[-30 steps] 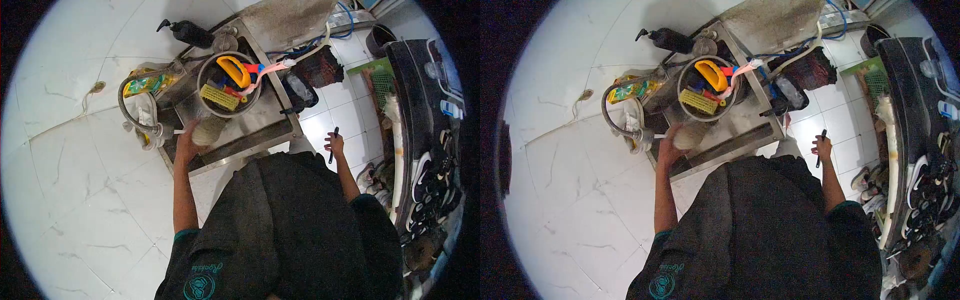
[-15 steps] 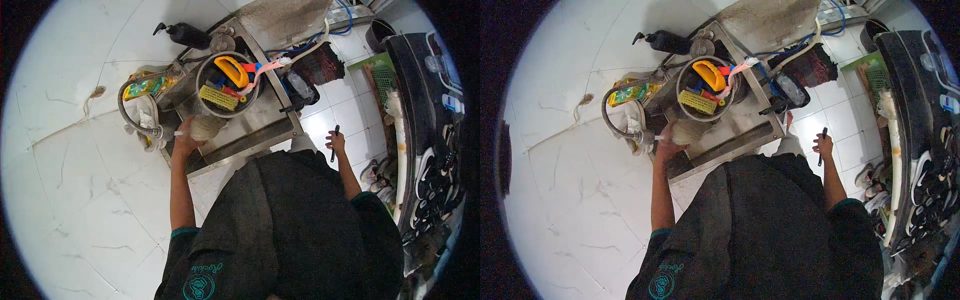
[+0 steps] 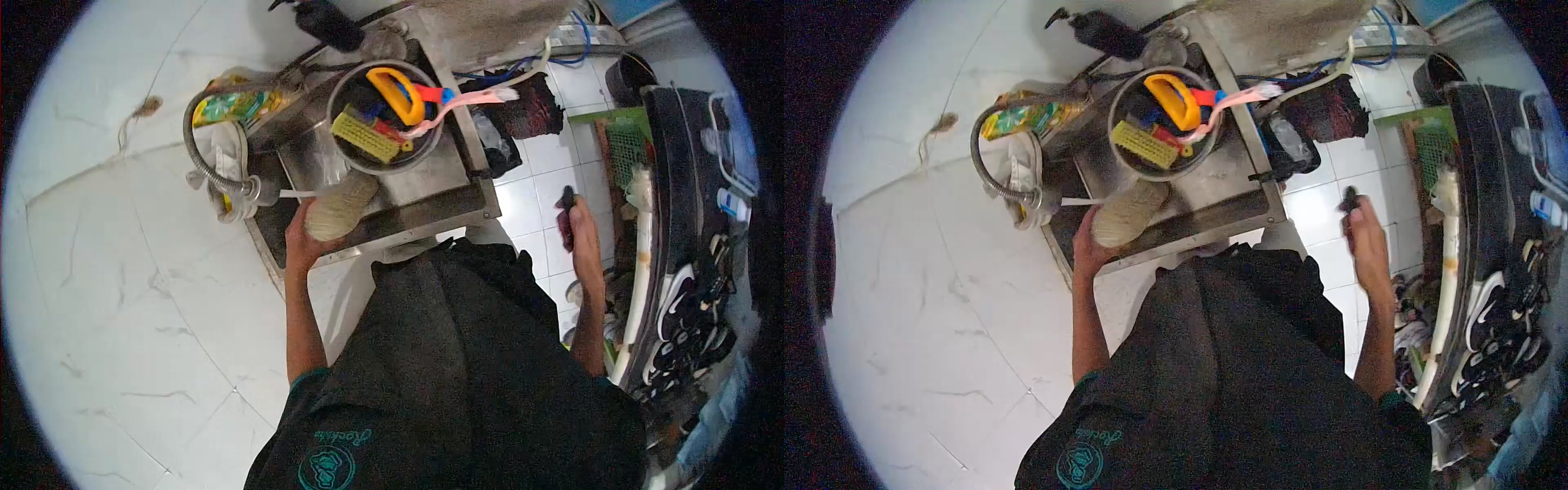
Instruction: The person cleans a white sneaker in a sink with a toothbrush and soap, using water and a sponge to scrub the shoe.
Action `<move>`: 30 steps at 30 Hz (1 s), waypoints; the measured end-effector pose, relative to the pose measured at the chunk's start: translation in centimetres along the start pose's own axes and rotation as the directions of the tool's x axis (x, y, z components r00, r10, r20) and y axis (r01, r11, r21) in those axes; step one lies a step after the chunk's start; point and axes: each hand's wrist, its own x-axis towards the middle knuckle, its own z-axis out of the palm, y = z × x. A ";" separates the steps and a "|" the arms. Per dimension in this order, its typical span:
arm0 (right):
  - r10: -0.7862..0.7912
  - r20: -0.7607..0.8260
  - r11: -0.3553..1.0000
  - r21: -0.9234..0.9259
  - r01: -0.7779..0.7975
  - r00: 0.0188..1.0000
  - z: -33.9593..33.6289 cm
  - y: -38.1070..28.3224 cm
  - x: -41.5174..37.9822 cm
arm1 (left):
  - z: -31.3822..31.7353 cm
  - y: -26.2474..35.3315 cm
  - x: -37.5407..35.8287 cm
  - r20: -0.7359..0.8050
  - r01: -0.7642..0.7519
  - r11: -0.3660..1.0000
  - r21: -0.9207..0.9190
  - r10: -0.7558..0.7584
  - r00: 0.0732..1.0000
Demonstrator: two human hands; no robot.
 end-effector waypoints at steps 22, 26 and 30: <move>-0.313 0.615 0.604 -0.459 0.651 0.724 37.7 -1.8 7.5 | 0.6 -5.4 -0.4 0.005 0.044 0.982 -0.186 -0.044 0.999; -0.331 0.613 0.531 -0.508 0.678 0.718 37.6 -0.4 8.0 | 0.4 -5.6 -0.2 -0.031 0.027 0.992 -0.121 -0.031 0.999; -0.278 0.646 0.560 -0.493 0.666 0.711 38.1 -1.1 8.7 | -0.3 -5.4 1.1 0.068 0.021 0.995 -0.100 -0.014 0.998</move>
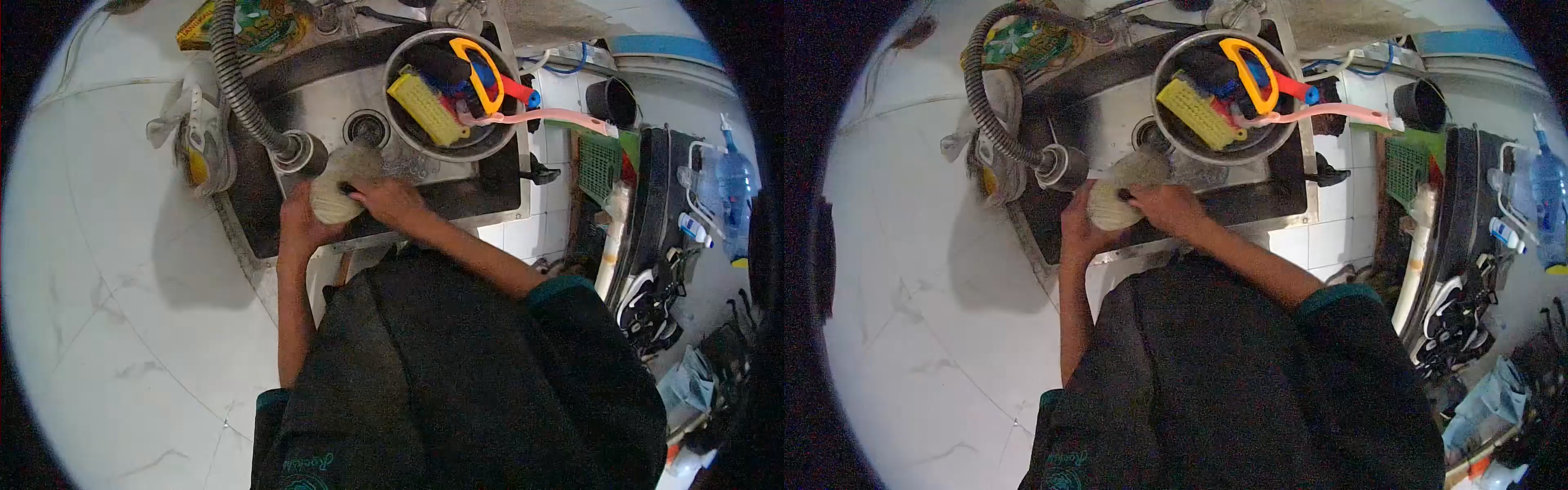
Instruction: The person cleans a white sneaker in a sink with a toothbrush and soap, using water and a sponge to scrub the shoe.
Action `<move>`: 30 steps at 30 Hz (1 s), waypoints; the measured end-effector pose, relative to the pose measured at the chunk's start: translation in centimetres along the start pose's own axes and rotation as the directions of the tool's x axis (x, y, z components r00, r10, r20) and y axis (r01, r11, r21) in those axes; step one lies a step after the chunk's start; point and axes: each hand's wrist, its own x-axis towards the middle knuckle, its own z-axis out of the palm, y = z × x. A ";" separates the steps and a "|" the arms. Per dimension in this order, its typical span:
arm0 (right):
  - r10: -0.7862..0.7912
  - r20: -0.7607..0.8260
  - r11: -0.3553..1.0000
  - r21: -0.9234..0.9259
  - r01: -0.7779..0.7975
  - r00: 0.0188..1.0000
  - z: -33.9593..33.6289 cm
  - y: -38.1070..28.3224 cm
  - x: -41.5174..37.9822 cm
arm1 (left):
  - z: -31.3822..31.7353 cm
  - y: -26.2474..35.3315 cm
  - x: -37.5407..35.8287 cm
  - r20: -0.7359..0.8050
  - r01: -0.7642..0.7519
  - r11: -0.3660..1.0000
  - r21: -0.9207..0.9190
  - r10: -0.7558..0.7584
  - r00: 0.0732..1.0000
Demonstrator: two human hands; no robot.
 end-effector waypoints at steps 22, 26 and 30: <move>-0.037 0.115 0.999 0.016 0.036 0.993 -2.6 1.9 -1.9 | 0.5 2.1 0.2 -0.038 0.009 1.000 -0.028 -0.010 0.999; -0.027 0.009 0.998 0.053 0.026 1.000 -2.4 0.4 -0.8 | 1.0 2.1 1.4 -0.022 0.012 0.997 0.073 -0.010 1.000; -0.105 -0.094 0.992 0.055 0.110 0.990 -0.9 3.1 0.4 | 0.1 3.7 0.9 -0.034 0.006 1.000 0.021 -0.005 0.999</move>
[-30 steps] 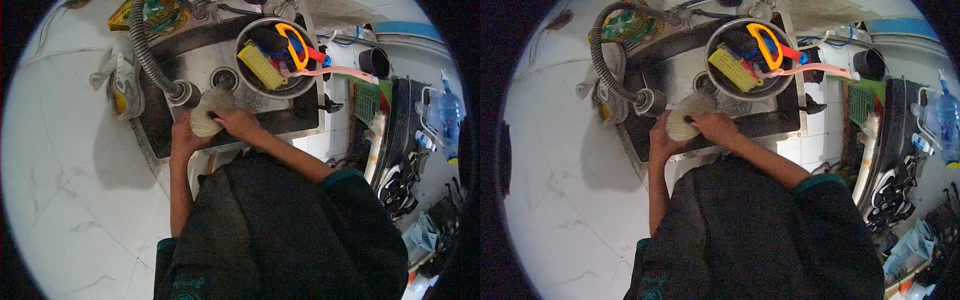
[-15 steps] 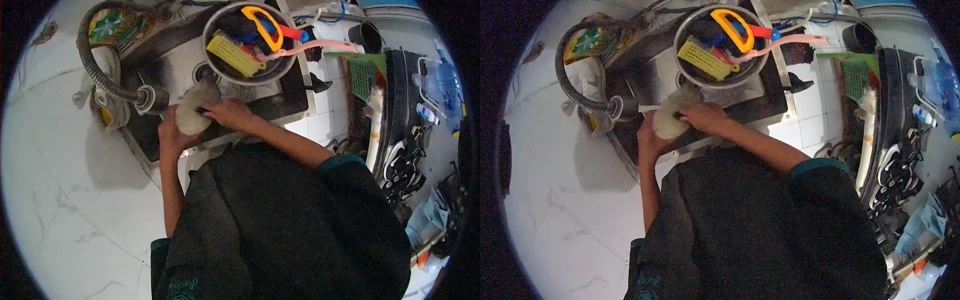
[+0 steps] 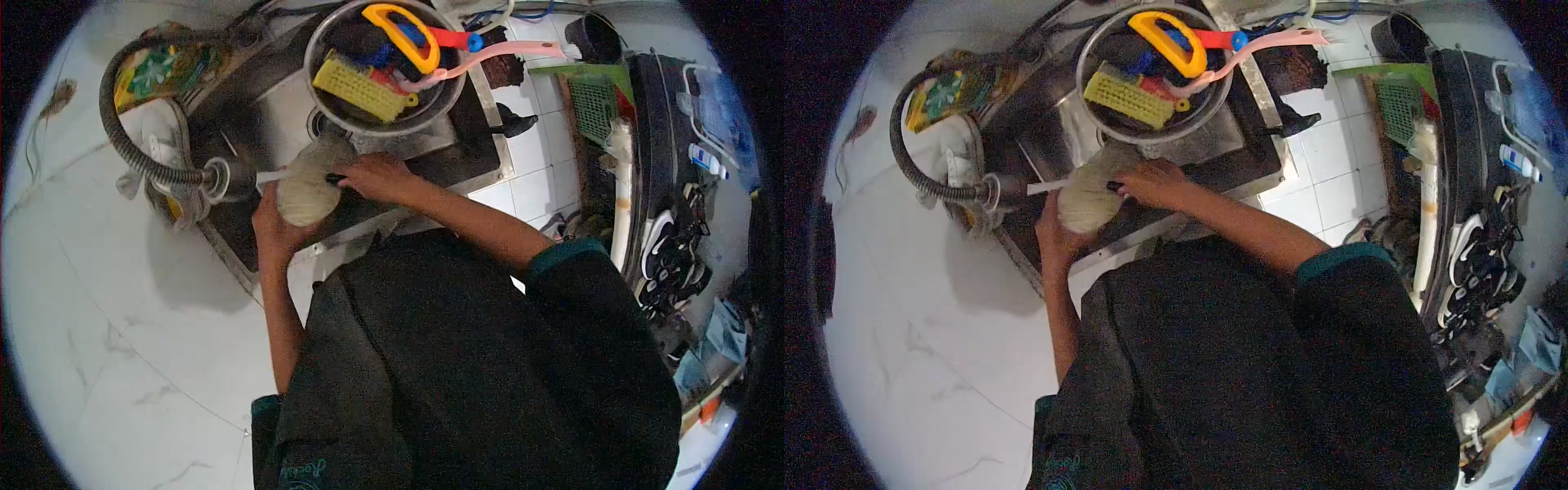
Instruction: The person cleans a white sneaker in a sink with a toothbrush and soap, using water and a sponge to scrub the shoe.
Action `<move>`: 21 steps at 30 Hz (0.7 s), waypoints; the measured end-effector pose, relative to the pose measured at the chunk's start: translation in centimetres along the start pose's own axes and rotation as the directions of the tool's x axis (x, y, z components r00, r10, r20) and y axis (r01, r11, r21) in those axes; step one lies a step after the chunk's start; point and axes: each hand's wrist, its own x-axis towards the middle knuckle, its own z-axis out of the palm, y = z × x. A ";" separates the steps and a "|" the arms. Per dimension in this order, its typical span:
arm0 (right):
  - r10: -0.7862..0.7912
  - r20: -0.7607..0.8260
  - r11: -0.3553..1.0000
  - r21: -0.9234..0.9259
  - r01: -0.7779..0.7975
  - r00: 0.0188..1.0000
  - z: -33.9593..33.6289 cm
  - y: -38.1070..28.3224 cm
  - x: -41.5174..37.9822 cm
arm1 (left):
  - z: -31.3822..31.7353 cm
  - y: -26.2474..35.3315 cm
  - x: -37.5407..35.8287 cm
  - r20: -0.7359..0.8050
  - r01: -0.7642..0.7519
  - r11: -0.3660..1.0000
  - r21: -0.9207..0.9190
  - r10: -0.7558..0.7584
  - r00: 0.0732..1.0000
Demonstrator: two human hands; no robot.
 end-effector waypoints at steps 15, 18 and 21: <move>0.021 0.024 0.999 -0.036 -0.020 0.999 -1.8 -0.1 -0.7 | 0.5 -0.7 0.6 -0.005 -0.110 0.991 0.079 0.111 0.994; 0.067 0.031 0.993 0.092 -0.070 0.997 1.3 -0.1 -0.6 | 0.0 -0.7 -0.2 0.084 0.026 0.994 0.110 -0.035 0.996; 0.069 0.053 0.990 0.116 -0.075 0.996 -0.2 -1.9 1.4 | -0.3 -1.7 0.6 0.025 -0.010 0.987 0.161 0.006 1.000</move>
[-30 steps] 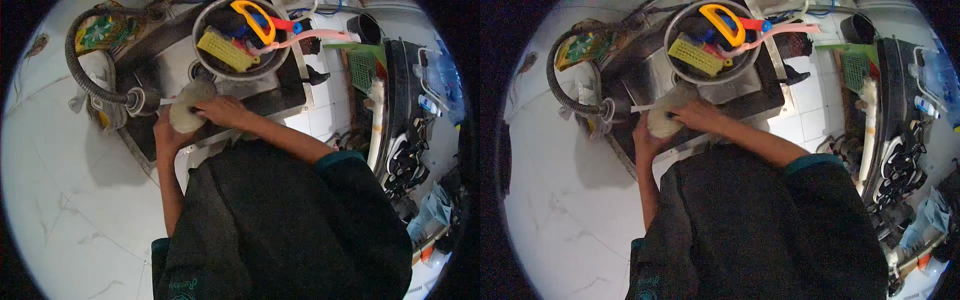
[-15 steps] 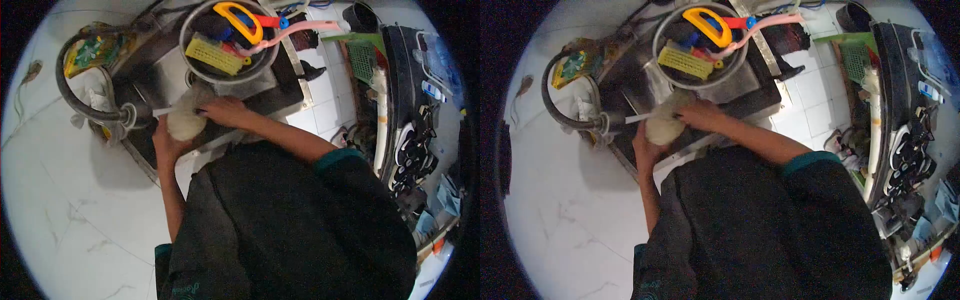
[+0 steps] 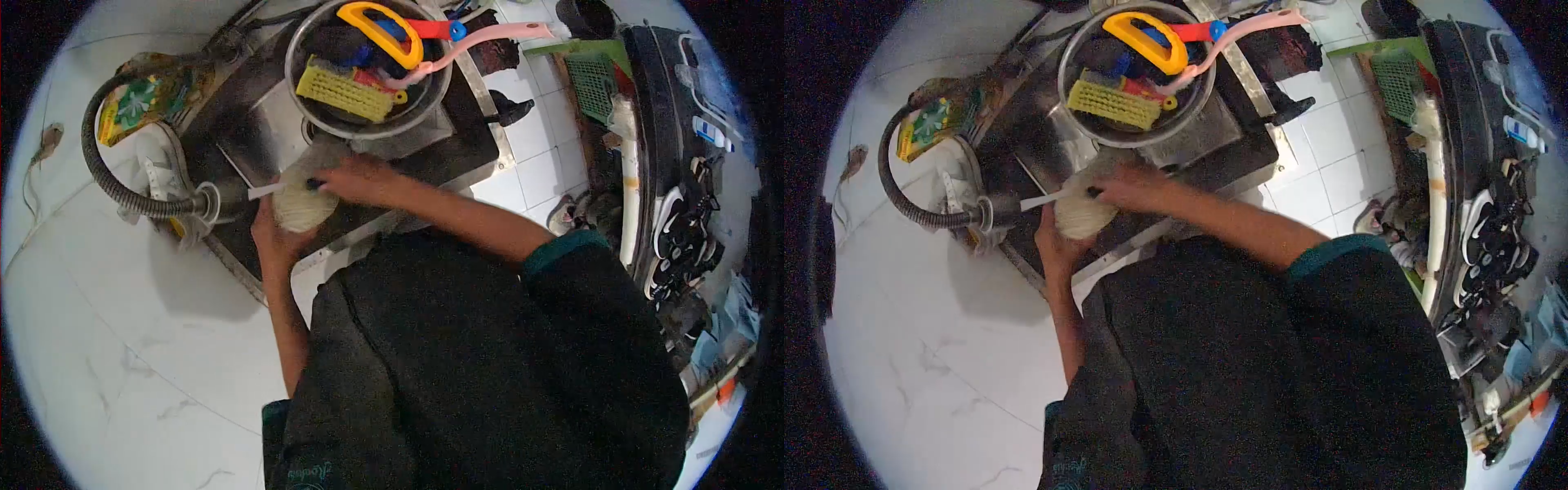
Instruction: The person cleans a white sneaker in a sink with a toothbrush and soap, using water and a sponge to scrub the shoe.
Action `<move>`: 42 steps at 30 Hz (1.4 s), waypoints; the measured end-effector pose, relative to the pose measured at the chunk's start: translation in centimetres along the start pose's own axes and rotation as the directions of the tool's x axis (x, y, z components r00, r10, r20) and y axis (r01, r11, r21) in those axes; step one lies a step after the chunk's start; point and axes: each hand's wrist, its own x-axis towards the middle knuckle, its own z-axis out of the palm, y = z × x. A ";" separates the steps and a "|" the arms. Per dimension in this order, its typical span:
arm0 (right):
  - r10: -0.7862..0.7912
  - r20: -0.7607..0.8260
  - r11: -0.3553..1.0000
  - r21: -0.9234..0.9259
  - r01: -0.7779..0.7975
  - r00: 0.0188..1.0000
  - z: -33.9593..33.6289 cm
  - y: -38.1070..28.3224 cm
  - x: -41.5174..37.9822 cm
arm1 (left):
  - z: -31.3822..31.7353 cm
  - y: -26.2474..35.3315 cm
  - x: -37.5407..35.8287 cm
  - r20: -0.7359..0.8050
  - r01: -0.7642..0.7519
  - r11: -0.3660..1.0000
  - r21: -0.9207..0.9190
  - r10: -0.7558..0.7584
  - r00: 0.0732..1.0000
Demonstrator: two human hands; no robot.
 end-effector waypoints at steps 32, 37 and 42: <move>0.168 0.022 0.973 0.160 -0.170 0.986 1.7 0.0 -2.1 | 0.7 2.3 -1.2 -0.013 -0.009 0.997 -0.082 0.008 1.000; 0.254 0.051 0.951 0.167 -0.259 0.966 0.8 0.8 -2.5 | 1.3 2.1 -1.3 0.003 0.003 0.997 -0.074 -0.003 1.000; 0.189 -0.100 0.969 0.179 -0.169 0.977 0.3 -2.0 -2.2 | 2.0 1.7 -1.8 -0.081 0.004 0.986 -0.168 -0.018 0.997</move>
